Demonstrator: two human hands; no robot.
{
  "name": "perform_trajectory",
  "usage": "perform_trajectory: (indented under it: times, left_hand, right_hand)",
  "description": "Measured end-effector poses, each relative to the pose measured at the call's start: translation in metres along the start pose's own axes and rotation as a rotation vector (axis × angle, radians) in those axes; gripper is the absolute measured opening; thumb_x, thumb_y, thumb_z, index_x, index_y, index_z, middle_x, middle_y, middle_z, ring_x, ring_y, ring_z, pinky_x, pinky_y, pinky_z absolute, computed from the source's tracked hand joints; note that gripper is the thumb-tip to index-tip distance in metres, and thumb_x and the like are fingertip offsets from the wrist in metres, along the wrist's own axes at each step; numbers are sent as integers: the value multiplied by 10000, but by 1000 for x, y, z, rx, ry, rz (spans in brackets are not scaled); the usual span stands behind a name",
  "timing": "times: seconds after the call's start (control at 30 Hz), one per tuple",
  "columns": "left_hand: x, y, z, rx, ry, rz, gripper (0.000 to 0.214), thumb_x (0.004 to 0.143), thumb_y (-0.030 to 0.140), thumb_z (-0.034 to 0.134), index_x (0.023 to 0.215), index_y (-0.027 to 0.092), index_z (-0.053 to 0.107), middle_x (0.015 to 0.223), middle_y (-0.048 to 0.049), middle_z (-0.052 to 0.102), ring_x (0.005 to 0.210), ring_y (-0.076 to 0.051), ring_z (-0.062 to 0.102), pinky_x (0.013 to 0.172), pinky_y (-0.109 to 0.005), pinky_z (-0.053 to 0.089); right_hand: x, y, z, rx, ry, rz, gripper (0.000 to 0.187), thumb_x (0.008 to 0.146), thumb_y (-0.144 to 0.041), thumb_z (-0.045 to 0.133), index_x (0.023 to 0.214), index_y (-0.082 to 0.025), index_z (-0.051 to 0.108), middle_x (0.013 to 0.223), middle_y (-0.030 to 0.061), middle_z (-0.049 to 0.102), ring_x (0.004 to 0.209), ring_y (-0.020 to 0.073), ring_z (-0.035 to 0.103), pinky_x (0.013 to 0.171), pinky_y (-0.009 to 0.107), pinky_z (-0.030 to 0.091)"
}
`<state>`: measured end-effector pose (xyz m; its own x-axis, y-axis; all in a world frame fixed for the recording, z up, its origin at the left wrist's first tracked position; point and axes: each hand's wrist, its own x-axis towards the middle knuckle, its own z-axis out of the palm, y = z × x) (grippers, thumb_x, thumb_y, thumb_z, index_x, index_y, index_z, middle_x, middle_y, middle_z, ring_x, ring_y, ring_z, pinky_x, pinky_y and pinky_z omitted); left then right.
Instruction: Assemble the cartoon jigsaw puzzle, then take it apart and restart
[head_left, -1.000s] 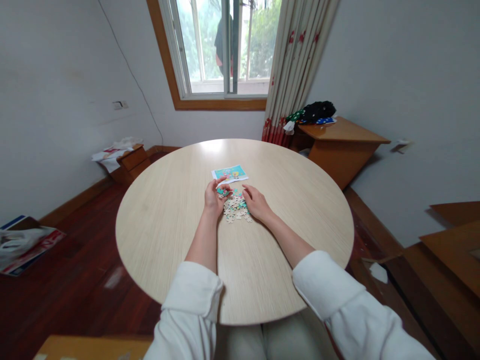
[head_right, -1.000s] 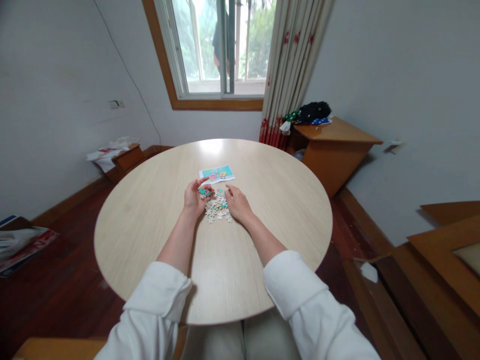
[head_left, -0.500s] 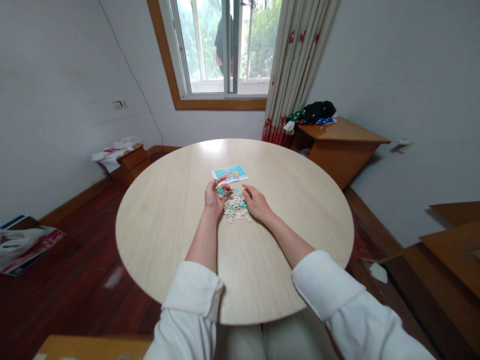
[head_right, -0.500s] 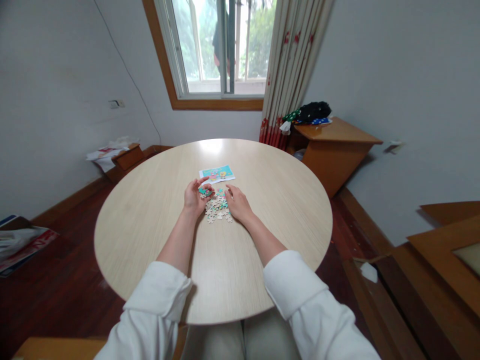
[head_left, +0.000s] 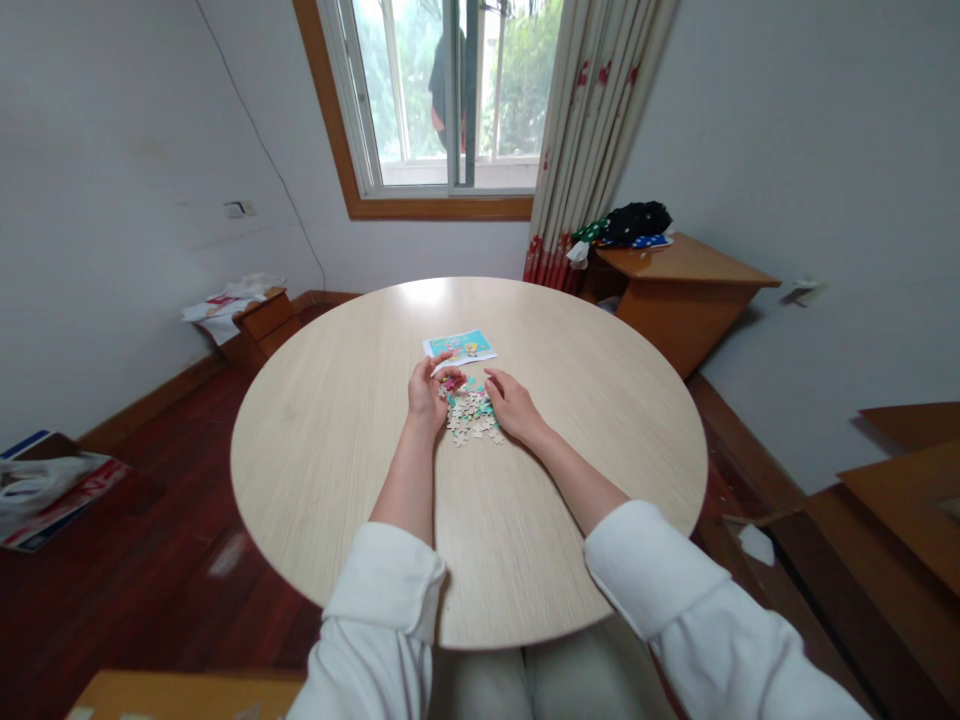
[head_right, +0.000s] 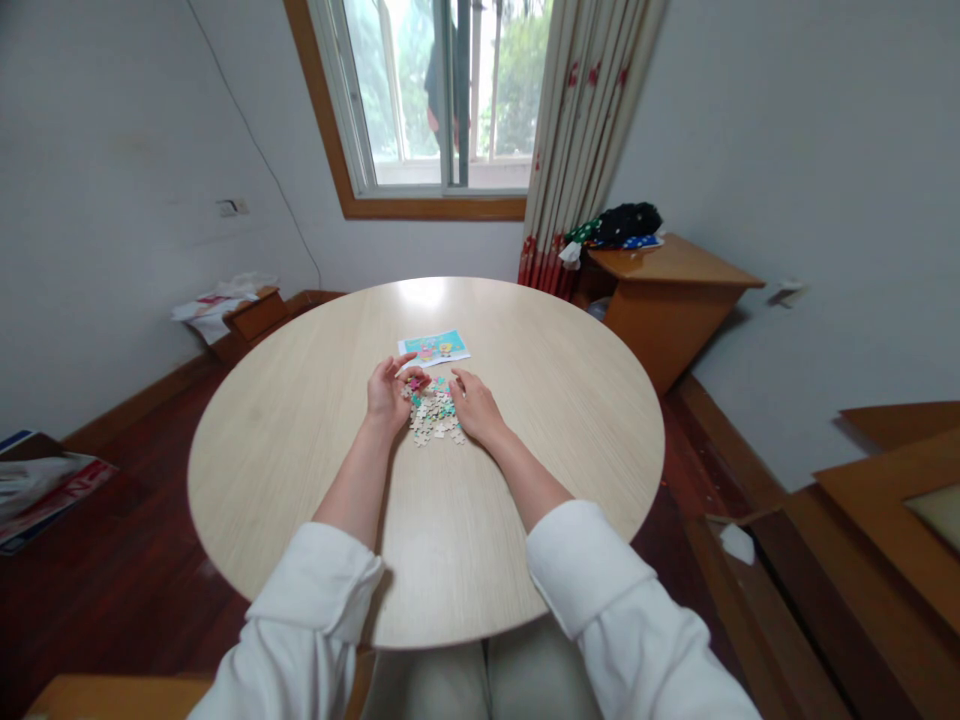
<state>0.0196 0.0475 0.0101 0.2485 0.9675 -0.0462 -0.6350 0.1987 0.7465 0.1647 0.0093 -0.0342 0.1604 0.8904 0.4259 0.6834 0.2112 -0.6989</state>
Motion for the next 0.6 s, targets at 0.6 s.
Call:
perform_trajectory:
  times: [0.6]
  left_hand:
    - [4,0,-3,31,21,47,297,764,403,498,803,145,640,469,-21,591,742,-209,685,702,-282,468]
  right_hand:
    - [0,1,-1,-5,-9,-9,381,897,-294,407,1214,-156,570,1170,133,634,1053,208,591,991,402,407]
